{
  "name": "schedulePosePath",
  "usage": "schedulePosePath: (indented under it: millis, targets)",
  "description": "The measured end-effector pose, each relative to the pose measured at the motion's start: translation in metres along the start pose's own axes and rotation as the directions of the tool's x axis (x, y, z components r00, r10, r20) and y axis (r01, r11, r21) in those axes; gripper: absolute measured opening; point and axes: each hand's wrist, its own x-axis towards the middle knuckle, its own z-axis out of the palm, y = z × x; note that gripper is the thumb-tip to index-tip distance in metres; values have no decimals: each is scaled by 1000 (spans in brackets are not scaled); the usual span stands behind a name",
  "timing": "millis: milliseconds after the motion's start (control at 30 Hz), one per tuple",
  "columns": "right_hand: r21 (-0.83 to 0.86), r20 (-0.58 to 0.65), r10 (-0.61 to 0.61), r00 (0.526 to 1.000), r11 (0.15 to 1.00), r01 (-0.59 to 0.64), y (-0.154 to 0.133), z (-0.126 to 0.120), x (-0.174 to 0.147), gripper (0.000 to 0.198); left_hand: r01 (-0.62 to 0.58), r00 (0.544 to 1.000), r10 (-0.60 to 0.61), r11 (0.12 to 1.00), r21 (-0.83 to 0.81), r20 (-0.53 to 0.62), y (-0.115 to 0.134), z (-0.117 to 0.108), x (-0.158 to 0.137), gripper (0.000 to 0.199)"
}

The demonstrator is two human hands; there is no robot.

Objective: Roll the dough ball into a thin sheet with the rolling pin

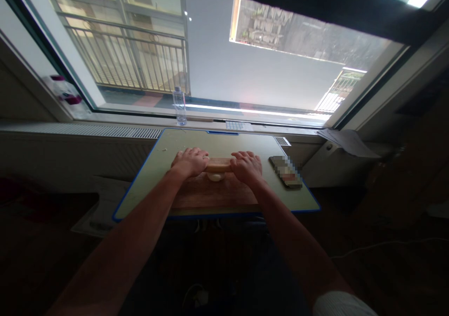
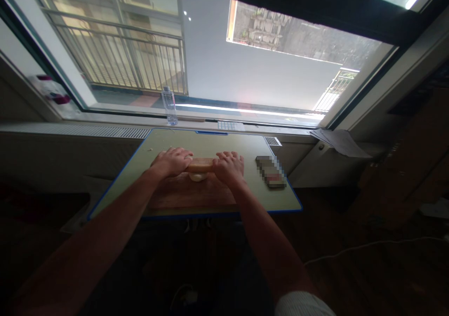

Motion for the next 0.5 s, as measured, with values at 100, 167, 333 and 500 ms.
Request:
schedulePosePath:
  millis: [100,167,333,500]
  targets:
    - [26,-44,26,999,999,-25,-2,1,-7,41,-3,999,3,1000,11,-36,2,1,-7,57]
    - [36,-63,36,997,999,-34,-4,-1,-11,39,-4,998,5,1000,18,-61,3,3,-12,56]
    - [46,-102,39,994,998,-34,-7,-3,-22,37,-27,993,31,999,34,-118,4,8,-23,56]
    - [67,-151,23,988,998,-13,-7,0,-30,36,-45,985,54,997,55,-163,6,11,-35,53]
